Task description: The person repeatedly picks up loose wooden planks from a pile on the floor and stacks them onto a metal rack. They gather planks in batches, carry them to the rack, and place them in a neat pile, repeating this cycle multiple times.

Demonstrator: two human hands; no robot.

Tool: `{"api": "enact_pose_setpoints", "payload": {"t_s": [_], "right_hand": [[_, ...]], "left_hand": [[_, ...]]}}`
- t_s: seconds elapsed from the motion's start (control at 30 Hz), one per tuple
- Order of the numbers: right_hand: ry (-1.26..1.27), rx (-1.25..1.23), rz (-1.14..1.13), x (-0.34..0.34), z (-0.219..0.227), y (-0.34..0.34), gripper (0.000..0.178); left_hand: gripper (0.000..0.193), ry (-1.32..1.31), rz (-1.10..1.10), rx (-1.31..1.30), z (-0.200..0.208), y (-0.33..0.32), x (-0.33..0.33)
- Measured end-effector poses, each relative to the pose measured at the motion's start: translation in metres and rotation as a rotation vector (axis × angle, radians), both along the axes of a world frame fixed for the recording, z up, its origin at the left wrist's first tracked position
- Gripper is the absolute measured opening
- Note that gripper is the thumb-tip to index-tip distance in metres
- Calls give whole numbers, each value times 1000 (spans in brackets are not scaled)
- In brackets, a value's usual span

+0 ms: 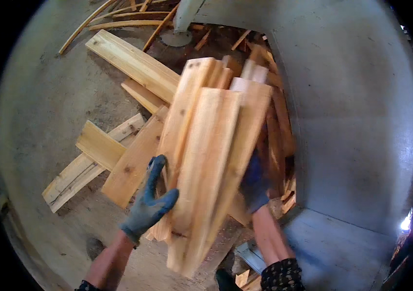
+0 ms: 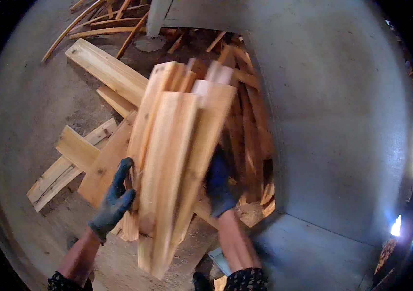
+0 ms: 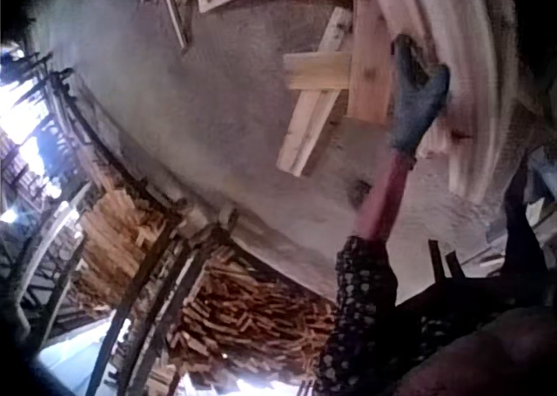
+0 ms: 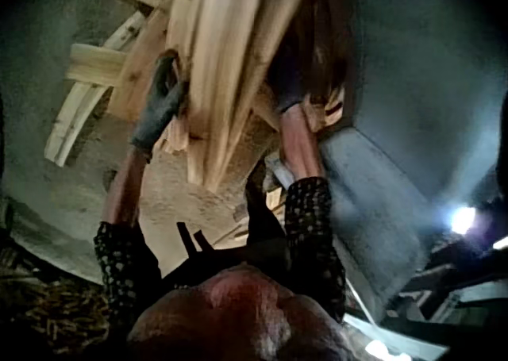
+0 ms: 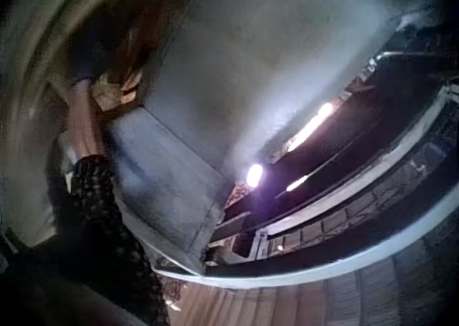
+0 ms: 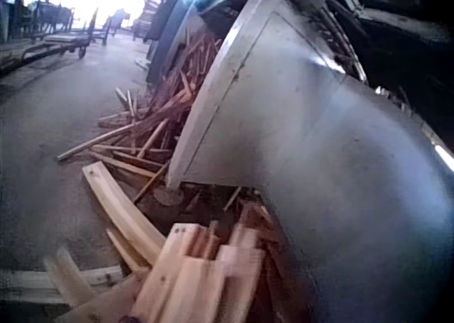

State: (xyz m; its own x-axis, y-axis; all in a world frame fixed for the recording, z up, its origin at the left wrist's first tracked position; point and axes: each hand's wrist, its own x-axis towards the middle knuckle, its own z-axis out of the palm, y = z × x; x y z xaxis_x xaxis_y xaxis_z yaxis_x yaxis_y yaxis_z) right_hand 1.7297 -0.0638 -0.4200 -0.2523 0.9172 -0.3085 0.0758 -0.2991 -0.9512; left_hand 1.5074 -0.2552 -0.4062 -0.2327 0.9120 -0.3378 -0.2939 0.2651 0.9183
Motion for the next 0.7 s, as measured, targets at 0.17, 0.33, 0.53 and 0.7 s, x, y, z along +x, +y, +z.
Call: {"api": "enact_pose_setpoints", "payload": {"t_s": [0.17,0.33,0.53,0.7], "right_hand": [[-232,39,109,-83,35,-63,52],[8,3,92,-102,43,-92,62],[40,-220,84,-109,38,-113,68],[-114,-143,191,-111,35,-153,74]], "left_hand": [[92,8,5,-102,7,-36,-18],[102,-108,202,-178,13,-43,-24],[90,-298,197,-233,-11,-61,-35],[100,-423,170,-229,-16,-88,-44]]}}
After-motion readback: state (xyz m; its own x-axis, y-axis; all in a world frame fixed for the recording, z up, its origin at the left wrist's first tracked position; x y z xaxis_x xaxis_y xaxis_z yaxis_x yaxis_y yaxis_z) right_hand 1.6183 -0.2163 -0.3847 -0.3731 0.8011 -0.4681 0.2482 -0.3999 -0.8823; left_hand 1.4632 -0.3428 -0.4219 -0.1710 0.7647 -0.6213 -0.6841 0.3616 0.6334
